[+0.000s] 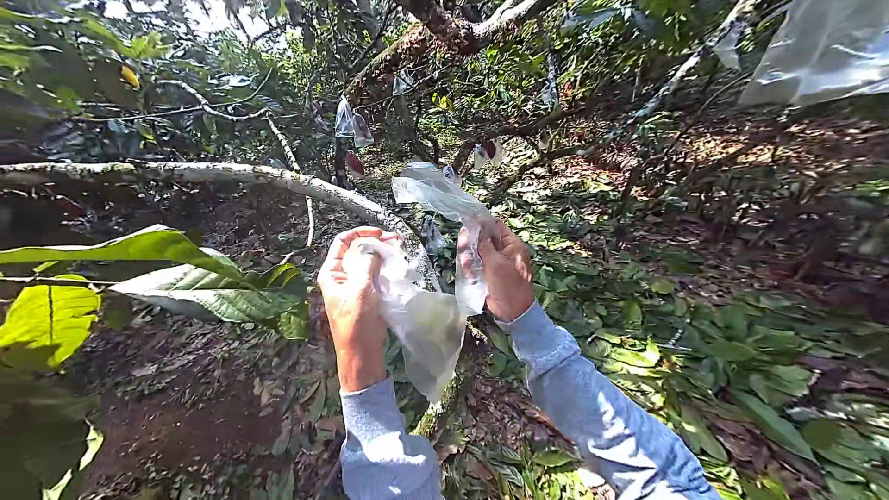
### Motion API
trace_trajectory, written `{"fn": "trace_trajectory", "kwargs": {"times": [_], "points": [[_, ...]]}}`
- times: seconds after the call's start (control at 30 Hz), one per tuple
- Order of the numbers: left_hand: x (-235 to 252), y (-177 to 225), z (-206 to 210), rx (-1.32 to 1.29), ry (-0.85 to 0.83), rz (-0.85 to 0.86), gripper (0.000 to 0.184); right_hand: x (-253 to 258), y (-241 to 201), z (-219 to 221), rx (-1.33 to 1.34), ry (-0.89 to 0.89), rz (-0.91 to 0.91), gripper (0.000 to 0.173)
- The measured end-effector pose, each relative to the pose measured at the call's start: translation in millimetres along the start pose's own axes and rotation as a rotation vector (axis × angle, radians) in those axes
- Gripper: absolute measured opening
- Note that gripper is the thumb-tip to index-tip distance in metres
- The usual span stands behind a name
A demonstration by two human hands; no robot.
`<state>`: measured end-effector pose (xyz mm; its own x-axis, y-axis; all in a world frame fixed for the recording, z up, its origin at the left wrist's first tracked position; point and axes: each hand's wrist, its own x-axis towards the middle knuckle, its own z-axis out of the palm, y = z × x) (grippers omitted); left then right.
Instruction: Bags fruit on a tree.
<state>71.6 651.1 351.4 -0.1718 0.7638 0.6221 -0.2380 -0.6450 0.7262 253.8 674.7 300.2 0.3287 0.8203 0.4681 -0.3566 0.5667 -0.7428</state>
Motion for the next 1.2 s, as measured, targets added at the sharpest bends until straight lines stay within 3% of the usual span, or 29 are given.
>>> {"fn": "trace_trajectory", "kwargs": {"times": [0.1, 0.3, 0.53, 0.73, 0.83, 0.93, 1.03, 1.13, 1.2], "points": [[4, -4, 11, 0.037, 0.129, 0.081, 0.028, 10, -1, 9, -0.026, 0.026, 0.011, 0.021], [22, 13, 20, 0.079, -0.076, 0.04, 0.042, 20, -11, 30, -0.044, -0.037, 0.021, 0.022], [18, 1, 17, -0.022, 0.174, -0.021, 0.017, 30, -7, 20, -0.07, -0.043, -0.089, 0.022], [10, -2, 26, -0.248, 0.138, -0.134, 0.012, 23, -5, 28, -0.125, -0.049, -0.157, 0.023], [15, 5, 28, 0.066, 0.204, -0.072, 0.041, 22, -2, 29, -0.195, -0.064, -0.206, 0.022], [20, 16, 32, 0.297, 0.193, -0.03, 0.054, 21, 0, 30, -0.217, -0.11, -0.233, 0.019], [29, 18, 35, 0.332, 0.229, -0.004, 0.051, 18, 3, 31, -0.18, -0.155, -0.227, 0.016], [39, 15, 27, 0.253, 0.126, 0.098, 0.029, 18, 5, 33, -0.164, -0.173, -0.206, 0.013], [43, 14, 21, 0.252, 0.073, 0.13, 0.029, 16, 5, 32, -0.149, -0.189, -0.175, 0.014]]}}
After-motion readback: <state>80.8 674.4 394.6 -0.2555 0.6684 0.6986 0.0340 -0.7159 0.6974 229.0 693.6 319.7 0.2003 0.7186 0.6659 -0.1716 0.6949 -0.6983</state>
